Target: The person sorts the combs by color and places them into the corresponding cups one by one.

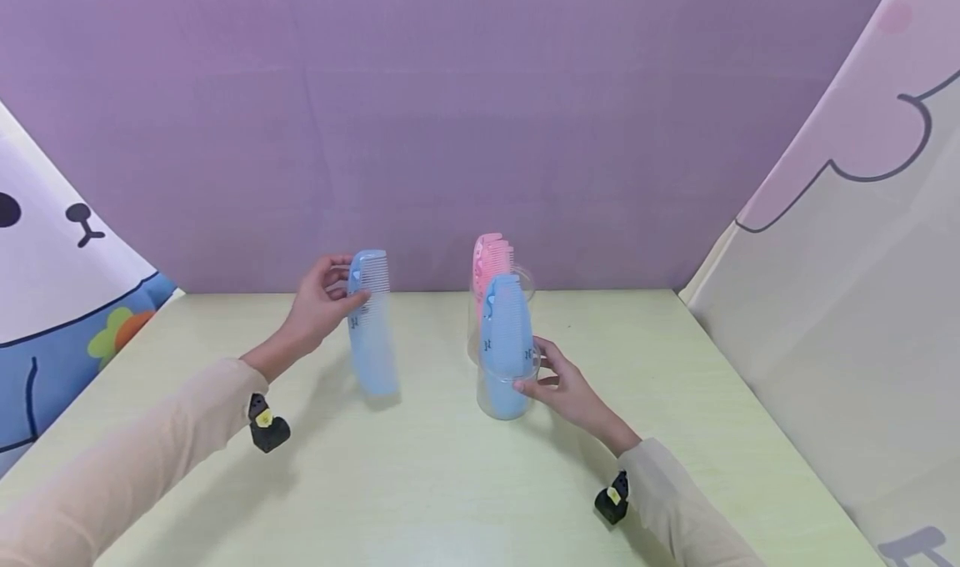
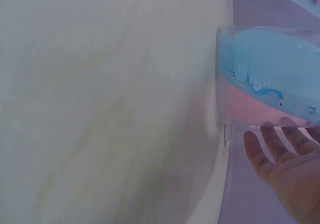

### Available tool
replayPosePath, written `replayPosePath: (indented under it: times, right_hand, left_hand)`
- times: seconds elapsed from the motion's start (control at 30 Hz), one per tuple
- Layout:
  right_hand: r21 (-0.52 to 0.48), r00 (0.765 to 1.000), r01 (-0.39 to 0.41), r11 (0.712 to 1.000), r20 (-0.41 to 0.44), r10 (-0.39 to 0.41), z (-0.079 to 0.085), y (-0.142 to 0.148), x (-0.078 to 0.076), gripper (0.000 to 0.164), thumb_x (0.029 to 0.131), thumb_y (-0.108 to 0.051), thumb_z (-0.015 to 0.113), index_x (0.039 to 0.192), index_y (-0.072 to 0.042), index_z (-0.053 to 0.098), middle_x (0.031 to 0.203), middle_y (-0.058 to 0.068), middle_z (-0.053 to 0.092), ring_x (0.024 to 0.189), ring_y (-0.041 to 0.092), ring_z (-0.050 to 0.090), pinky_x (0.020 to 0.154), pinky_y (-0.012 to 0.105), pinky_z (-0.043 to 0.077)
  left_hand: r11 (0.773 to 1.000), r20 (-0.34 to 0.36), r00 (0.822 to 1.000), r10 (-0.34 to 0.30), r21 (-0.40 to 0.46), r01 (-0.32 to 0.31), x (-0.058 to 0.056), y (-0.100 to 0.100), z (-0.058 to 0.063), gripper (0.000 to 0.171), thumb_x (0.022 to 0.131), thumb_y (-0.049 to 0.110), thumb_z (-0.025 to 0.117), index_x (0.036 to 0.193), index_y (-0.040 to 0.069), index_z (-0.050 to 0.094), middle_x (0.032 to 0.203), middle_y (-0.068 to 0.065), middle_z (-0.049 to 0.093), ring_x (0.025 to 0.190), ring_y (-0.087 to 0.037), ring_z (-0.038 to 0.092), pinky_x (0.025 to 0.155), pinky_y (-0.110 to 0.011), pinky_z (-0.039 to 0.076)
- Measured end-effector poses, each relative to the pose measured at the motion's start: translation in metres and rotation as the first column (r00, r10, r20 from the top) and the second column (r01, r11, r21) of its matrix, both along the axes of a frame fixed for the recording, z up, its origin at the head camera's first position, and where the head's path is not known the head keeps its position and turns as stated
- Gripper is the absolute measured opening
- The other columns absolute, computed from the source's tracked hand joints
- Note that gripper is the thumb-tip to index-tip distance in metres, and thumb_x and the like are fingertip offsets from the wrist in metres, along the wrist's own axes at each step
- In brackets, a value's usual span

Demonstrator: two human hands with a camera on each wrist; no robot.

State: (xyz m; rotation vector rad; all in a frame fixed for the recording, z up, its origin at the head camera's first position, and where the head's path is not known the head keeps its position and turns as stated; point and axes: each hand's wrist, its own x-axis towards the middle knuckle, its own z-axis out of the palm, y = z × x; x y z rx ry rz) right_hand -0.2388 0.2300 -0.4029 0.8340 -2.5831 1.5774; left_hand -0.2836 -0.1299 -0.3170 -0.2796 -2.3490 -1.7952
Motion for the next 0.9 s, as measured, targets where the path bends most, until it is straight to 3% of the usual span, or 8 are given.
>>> replayPosePath:
  times: [0.37, 0.57, 0.9]
  right_hand:
    - [0.002, 1.000, 0.000, 1.000, 0.009, 0.000, -0.001, 0.000, 0.000, 0.062, 0.087, -0.011, 0.061, 0.140, -0.007, 0.028, 0.134, 0.021, 0.042, 0.116, 0.041, 0.047, 0.086, 0.040, 0.049]
    - [-0.004, 1.000, -0.001, 1.000, 0.005, 0.001, -0.001, -0.001, 0.001, 0.062, 0.086, -0.009, 0.061, 0.139, -0.006, 0.028, 0.133, 0.022, 0.042, 0.115, 0.041, 0.048, 0.085, 0.042, 0.049]
    - [0.001, 1.000, 0.002, 1.000, 0.005, -0.002, -0.001, 0.000, -0.001, 0.062, 0.086, -0.010, 0.060, 0.140, -0.006, 0.028, 0.133, 0.021, 0.042, 0.114, 0.040, 0.048, 0.085, 0.043, 0.049]
  left_hand:
    - [0.993, -0.149, 0.988, -0.037, 0.104, 0.053, 0.013, 0.029, 0.018, 0.049, 0.081, -0.002, 0.061, 0.123, 0.003, 0.038, 0.114, -0.020, 0.054, 0.096, -0.031, 0.059, 0.086, -0.040, 0.051]
    - [0.987, -0.224, 0.973, -0.051, 0.136, 0.083, 0.016, 0.043, 0.030, 0.048, 0.080, -0.003, 0.062, 0.121, 0.003, 0.039, 0.113, -0.019, 0.054, 0.092, -0.028, 0.059, 0.082, -0.036, 0.053]
    - [0.981, -0.327, 0.941, -0.087, 0.134, 0.138, 0.020, 0.070, 0.048, 0.045, 0.080, -0.001, 0.064, 0.118, 0.004, 0.042, 0.111, -0.015, 0.055, 0.096, -0.025, 0.057, 0.086, -0.040, 0.051]
